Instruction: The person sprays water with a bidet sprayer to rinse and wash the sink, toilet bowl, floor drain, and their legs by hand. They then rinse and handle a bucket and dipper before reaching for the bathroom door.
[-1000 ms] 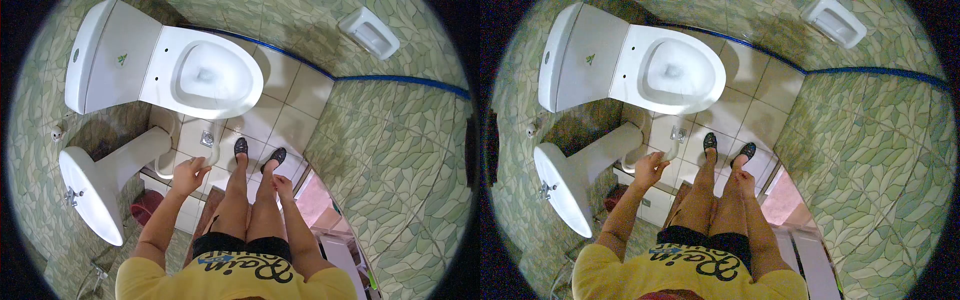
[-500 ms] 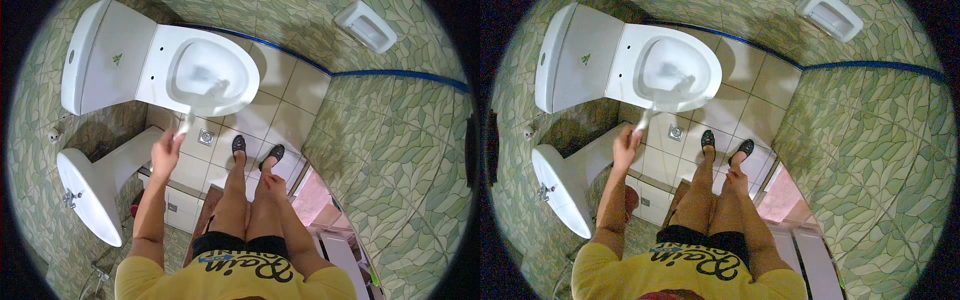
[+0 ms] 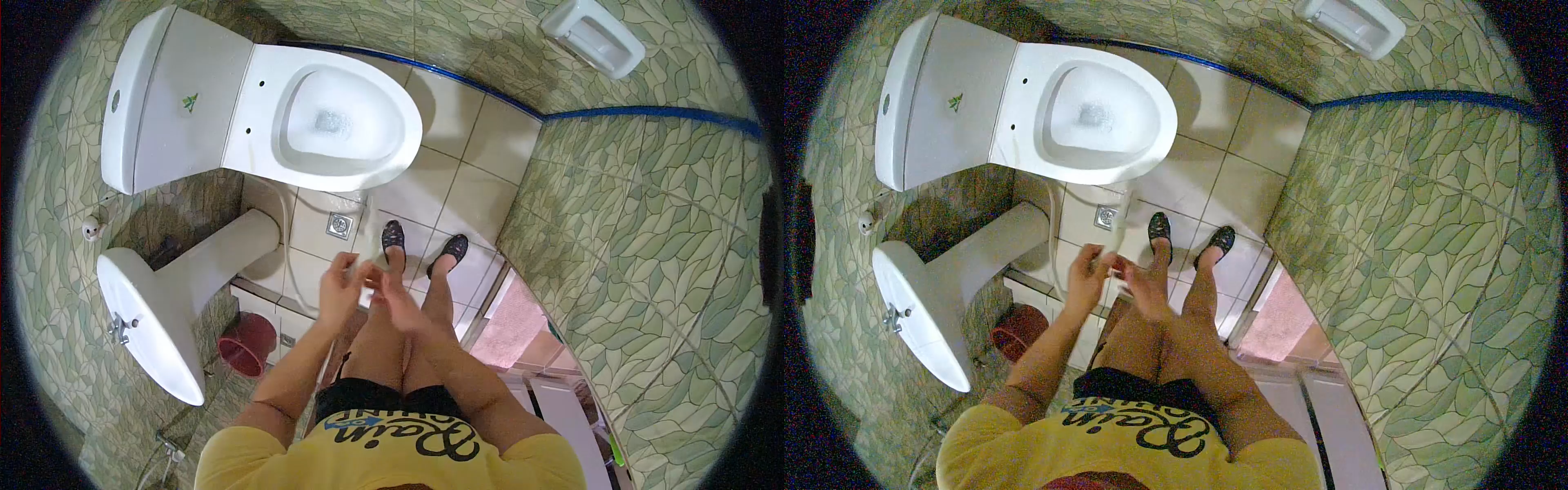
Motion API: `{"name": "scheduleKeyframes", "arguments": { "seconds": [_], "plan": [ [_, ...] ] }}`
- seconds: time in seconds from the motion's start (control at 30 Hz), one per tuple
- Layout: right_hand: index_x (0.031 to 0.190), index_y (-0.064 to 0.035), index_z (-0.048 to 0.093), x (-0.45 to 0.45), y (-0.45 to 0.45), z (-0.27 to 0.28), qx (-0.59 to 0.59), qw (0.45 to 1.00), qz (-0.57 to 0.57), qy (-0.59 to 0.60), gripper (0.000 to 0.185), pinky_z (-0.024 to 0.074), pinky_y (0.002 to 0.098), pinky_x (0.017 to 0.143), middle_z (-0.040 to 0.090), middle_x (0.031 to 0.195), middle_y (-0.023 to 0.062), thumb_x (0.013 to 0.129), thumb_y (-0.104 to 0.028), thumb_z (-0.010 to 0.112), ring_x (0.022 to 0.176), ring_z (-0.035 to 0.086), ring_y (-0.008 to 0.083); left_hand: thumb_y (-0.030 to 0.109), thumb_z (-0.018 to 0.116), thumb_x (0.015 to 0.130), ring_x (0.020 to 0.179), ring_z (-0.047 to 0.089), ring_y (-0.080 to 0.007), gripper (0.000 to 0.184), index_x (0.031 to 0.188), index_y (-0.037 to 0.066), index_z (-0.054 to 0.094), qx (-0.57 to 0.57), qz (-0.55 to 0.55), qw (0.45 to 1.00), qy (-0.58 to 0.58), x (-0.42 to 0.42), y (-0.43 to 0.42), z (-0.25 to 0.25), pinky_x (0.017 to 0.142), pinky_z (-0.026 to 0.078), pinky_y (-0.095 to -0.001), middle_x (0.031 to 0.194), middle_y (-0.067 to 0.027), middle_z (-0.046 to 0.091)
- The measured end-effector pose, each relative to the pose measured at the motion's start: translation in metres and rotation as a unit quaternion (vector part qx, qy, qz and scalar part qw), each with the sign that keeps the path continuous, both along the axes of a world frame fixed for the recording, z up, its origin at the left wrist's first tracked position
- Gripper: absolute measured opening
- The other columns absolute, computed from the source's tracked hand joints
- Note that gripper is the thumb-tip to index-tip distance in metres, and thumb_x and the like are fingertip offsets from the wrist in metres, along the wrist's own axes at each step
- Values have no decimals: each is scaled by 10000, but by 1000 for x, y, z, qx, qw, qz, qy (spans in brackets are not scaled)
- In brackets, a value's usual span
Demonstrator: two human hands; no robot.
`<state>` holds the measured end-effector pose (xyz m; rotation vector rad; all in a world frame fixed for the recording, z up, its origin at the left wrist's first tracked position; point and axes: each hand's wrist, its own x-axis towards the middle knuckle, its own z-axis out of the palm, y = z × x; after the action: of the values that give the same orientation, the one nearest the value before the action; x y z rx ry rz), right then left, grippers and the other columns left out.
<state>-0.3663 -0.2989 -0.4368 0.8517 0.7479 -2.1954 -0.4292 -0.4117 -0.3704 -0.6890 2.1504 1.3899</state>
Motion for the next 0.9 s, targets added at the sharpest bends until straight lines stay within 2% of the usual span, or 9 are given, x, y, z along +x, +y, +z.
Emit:
{"name": "scheduleKeyframes", "arguments": {
  "seconds": [0.1,0.27,0.37,0.43,0.5,0.63,0.7,0.83,0.9],
  "plan": [
    [1271,-20,275,-19,-27,25,162,982,-58,77,675,413,301,831,438,1179,113,834,-479,508,1027,462,176,133,603,817,676,567,-191,173,932,4,586,23,57,995,84,8,12,-17,604,450,-306,801,-102,615],
    [1206,-44,279,-51,-25,53,311,929,-93,178,701,451,303,732,418,1091,116,820,-610,426,897,529,206,205,515,871,855,551,-294,247,1068,79,595,-167,-160,953,196,3,-8,-32,741,430,-374,948,-115,590],
    [1152,-26,331,-28,-27,29,139,984,-102,37,630,474,297,559,506,978,130,837,-558,453,634,552,183,272,498,871,1023,482,-303,266,1044,102,609,29,-126,991,32,-41,-34,-62,814,397,-377,1050,-117,563],
    [957,-101,475,-31,-29,44,122,992,-34,-14,349,368,307,389,540,622,68,889,-442,441,439,487,172,301,524,851,1123,425,-282,293,1056,106,601,-229,-200,948,90,-76,-53,-109,868,364,-432,1137,-112,534],
    [882,-100,494,-31,-29,37,41,997,-16,-58,306,337,291,377,509,541,45,893,-403,453,445,479,157,341,538,831,1149,422,-263,344,1086,114,585,-413,-191,889,52,-103,-68,-163,923,318,-521,1201,-102,498],
    [910,-90,470,-45,-20,31,36,998,38,-40,285,371,276,433,524,593,38,903,-375,457,465,462,140,390,532,812,1184,397,-264,417,1127,118,562,-470,-315,825,18,-162,-72,-204,971,225,-601,1239,-87,468],
    [921,-76,462,-46,-19,27,-17,999,45,26,306,386,261,469,523,623,30,900,-381,466,492,455,126,438,527,782,1205,381,-266,471,1119,112,570,-461,-388,779,-177,-188,-62,-211,990,154,-629,1255,-91,459],
    [911,-52,473,-55,-19,33,-1,987,103,120,340,415,251,523,503,650,18,898,-392,472,542,462,109,396,531,788,1145,454,-264,439,1073,67,593,-427,-363,820,-120,-202,-94,-282,1021,228,-495,1188,-114,527],
    [872,-44,486,-56,-27,40,25,996,46,65,356,434,254,545,485,645,9,896,-399,471,562,478,109,334,549,811,1039,532,-246,375,1029,35,611,-233,-171,957,-40,-230,-128,-281,941,349,-353,1072,-101,598]
  ]
}}
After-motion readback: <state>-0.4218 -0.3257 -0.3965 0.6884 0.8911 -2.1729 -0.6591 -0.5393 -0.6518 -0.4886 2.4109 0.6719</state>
